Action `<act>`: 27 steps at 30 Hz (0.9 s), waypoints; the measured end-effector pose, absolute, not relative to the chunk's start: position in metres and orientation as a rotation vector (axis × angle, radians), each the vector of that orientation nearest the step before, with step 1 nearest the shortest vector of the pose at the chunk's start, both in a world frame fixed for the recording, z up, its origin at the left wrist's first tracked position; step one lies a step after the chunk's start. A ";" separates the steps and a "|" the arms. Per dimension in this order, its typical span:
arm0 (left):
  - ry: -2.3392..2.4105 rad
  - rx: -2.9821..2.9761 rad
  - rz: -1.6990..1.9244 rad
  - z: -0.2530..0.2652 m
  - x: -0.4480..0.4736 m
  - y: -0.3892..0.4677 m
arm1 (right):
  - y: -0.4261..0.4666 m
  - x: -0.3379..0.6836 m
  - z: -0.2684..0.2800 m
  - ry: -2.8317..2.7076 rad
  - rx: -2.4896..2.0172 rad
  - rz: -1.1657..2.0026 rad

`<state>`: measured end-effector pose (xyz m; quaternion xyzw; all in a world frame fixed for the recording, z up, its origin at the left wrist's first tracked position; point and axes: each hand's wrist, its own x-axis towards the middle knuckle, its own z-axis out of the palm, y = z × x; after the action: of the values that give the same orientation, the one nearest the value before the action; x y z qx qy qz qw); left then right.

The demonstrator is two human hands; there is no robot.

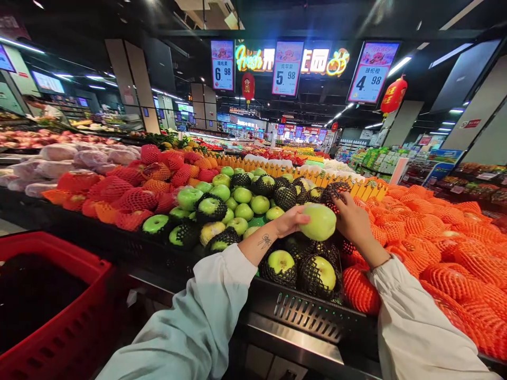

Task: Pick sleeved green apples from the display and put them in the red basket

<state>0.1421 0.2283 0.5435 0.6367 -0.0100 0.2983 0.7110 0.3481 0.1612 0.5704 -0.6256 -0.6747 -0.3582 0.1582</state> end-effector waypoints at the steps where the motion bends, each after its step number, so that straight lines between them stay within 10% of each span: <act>1: -0.002 1.438 0.652 0.542 0.146 0.228 | 0.159 0.345 0.572 -1.976 -1.810 -1.015; 27: 0.217 1.320 1.129 0.547 0.152 0.233 | 0.168 0.357 0.563 -2.046 -0.963 -0.631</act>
<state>0.1515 0.2326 0.5466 0.5790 0.0951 0.4950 0.6409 0.3571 0.1679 0.5631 -0.3782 -0.8038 -0.2478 0.3866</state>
